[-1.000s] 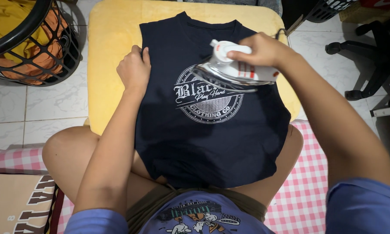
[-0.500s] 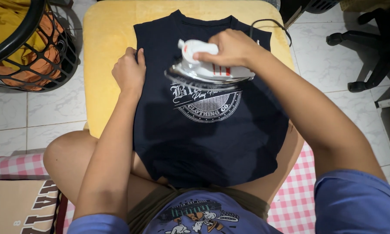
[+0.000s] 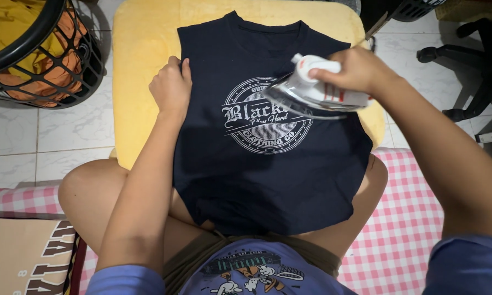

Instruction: The person spreads a dark shirt on a board and smooths it with their hands before ironing the fabric with a steam iron.

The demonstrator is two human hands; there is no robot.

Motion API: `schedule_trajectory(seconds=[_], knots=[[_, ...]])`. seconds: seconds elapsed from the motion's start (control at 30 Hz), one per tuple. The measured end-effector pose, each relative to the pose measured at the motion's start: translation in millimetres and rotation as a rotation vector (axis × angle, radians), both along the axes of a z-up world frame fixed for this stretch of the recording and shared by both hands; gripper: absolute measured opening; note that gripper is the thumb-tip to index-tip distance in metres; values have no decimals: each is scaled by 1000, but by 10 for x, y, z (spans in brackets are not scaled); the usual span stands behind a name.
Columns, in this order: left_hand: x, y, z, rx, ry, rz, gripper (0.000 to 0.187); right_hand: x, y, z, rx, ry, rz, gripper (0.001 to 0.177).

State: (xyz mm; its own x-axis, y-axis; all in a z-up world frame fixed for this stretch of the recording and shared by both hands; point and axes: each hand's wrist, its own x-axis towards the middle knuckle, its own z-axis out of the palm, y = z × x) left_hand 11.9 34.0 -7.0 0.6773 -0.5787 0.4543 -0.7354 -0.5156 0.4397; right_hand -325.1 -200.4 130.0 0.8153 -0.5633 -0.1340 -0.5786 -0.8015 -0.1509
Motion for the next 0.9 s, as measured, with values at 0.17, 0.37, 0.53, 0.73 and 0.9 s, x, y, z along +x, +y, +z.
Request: schedule_trajectory(seconds=[0.17, 0.37, 0.53, 0.73, 0.9], knots=[[-6, -2, -18, -7, -11, 3, 33, -145, -21, 45, -8, -104, -186, 80], [-19, -4, -15, -28, -16, -1, 31, -61, -28, 16, -14, -80, -207, 87], [-15, -9, -11, -28, -3, 0, 31, 265, 87, -32, -37, -32, -134, 88], [-1, -13, -30, -21, 3, 1, 32, 851, 432, -40, -26, -141, -89, 85], [-8, 1, -26, -42, -34, -5, 30, 1156, 619, 12, -42, -199, -22, 85]])
